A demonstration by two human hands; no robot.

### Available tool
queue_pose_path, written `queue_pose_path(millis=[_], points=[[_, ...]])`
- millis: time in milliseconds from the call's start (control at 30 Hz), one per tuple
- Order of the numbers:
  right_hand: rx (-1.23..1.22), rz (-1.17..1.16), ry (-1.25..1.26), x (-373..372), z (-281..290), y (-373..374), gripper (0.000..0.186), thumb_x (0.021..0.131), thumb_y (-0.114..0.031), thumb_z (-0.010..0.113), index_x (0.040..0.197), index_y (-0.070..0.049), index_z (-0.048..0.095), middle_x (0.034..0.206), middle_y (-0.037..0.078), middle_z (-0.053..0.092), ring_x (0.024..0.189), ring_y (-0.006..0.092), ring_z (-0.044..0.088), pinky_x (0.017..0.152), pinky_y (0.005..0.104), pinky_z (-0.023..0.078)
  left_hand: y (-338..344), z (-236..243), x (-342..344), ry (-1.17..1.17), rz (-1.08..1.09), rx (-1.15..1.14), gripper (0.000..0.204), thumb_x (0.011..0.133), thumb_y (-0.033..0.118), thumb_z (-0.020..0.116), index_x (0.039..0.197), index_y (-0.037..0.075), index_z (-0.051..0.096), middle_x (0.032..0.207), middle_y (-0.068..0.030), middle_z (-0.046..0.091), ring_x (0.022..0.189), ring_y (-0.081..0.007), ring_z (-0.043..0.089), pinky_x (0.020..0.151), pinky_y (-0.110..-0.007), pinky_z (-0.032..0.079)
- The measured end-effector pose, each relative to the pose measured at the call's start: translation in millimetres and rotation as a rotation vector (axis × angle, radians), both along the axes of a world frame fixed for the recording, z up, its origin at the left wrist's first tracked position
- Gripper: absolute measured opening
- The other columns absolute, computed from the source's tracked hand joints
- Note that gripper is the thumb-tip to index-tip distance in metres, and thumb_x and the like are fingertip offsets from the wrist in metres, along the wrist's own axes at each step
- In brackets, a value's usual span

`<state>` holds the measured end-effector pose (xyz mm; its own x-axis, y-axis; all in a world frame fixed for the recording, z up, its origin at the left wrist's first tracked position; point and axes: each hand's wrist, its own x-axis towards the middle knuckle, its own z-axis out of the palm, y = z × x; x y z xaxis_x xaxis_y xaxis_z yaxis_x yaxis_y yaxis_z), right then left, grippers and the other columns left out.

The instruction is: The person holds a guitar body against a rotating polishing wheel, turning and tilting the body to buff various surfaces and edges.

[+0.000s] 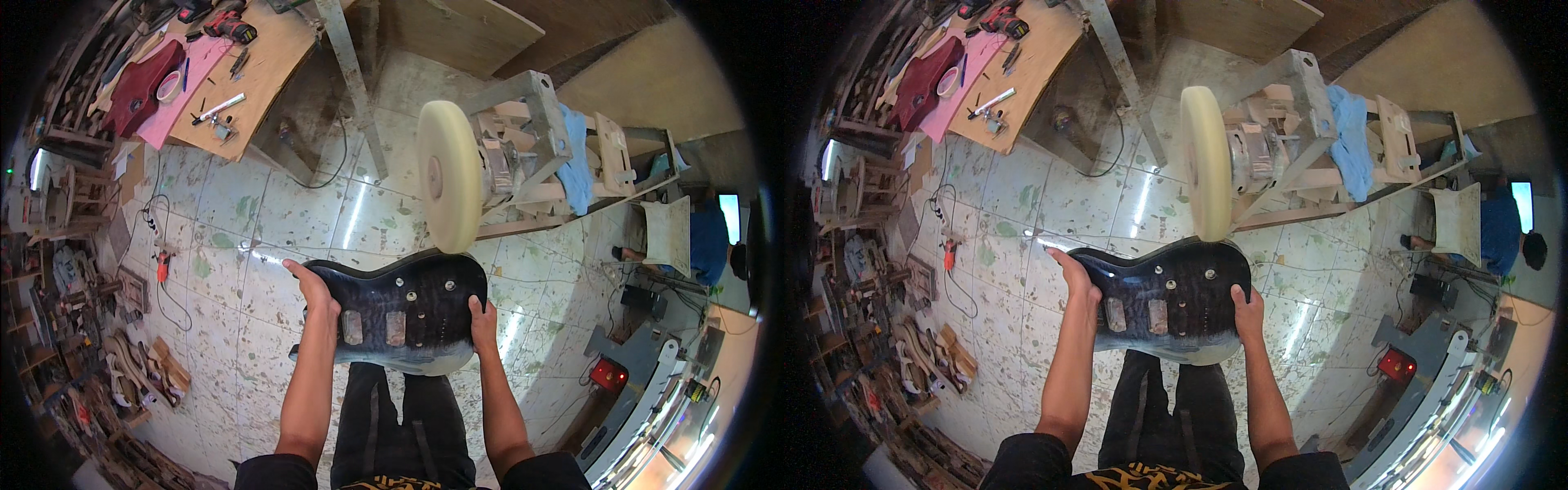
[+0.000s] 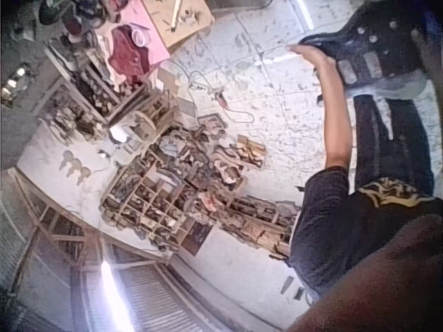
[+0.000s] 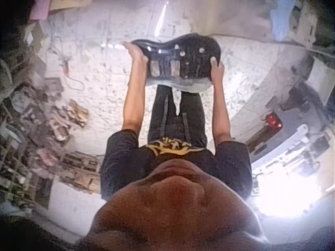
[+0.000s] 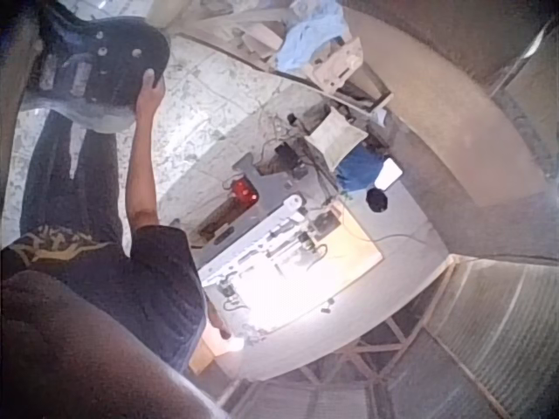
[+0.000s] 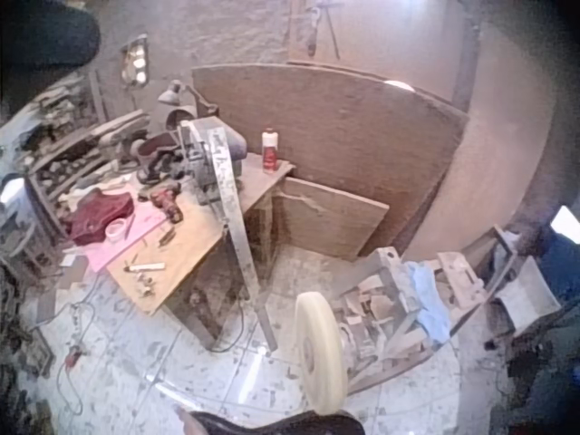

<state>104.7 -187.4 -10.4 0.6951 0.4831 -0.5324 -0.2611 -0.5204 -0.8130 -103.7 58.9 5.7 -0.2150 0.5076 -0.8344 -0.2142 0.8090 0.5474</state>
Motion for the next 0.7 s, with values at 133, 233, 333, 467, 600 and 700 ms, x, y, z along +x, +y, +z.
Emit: queue_pose_path(millis=[133,233,333,467,600,700], points=[[-0.002,0.02,0.001,0,0,4,0.054,0.084,-0.047,0.061,0.105,0.003,0.06,0.095,0.009,0.063,0.086,0.0157,0.056,0.08,0.0303,0.045,2,2,-5,0.018,0.004,-0.041,0.103,0.081,0.078,0.015,0.144,-0.004,0.007,0.151,-0.0174,0.01,0.139,-0.0309,0.013,0.111,-0.045,0.013],[-0.045,0.058,-0.022,-2,8,12,0.053,0.085,-0.046,0.061,0.105,0.003,0.06,0.095,0.009,0.063,0.085,0.0153,0.056,0.079,0.03,0.045,3,3,-8,0.031,0.031,-0.072,0.103,0.081,0.078,0.014,0.143,-0.004,0.009,0.151,-0.0171,0.011,0.139,-0.0308,0.014,0.11,-0.045,0.014],[0.012,0.053,0.006,-2,1,11,0.053,0.085,-0.045,0.061,0.106,0.003,0.06,0.095,0.008,0.063,0.085,0.0147,0.056,0.079,0.0296,0.045,2,2,-11,0.066,0.077,-0.076,0.098,0.083,0.075,0.016,0.143,-0.003,0.013,0.149,-0.017,0.02,0.136,-0.0299,0.022,0.11,-0.039,0.019],[-0.034,0.109,0.043,-6,13,32,0.052,0.085,-0.045,0.061,0.106,0.003,0.06,0.094,0.008,0.064,0.084,0.0148,0.057,0.079,0.0289,0.045,1,3,-24,0.055,0.062,-0.04,0.103,0.08,0.079,0.016,0.144,-0.002,0.012,0.151,-0.0162,0.014,0.138,-0.0313,0.016,0.11,-0.046,0.015],[0.012,0.244,-0.029,-20,13,56,0.048,0.084,-0.042,0.062,0.103,0.002,0.061,0.091,0.009,0.064,0.082,0.0151,0.058,0.077,0.0287,0.046,3,1,-58,-0.025,0.189,-0.023,0.108,0.076,0.082,0.023,0.144,-0.001,0.013,0.151,-0.0162,0.015,0.137,-0.0309,0.018,0.109,-0.046,0.016],[0.021,0.339,-0.051,-31,29,72,0.046,0.077,-0.041,0.068,0.092,0.002,0.061,0.076,0.007,0.061,0.071,0.0134,0.055,0.067,0.0293,0.046,-1,14,-92,-0.145,0.269,0.067,0.088,0.077,0.075,0.041,0.127,0.003,0.04,0.121,-0.0167,0.049,0.105,-0.0294,0.05,0.094,-0.045,0.038]])
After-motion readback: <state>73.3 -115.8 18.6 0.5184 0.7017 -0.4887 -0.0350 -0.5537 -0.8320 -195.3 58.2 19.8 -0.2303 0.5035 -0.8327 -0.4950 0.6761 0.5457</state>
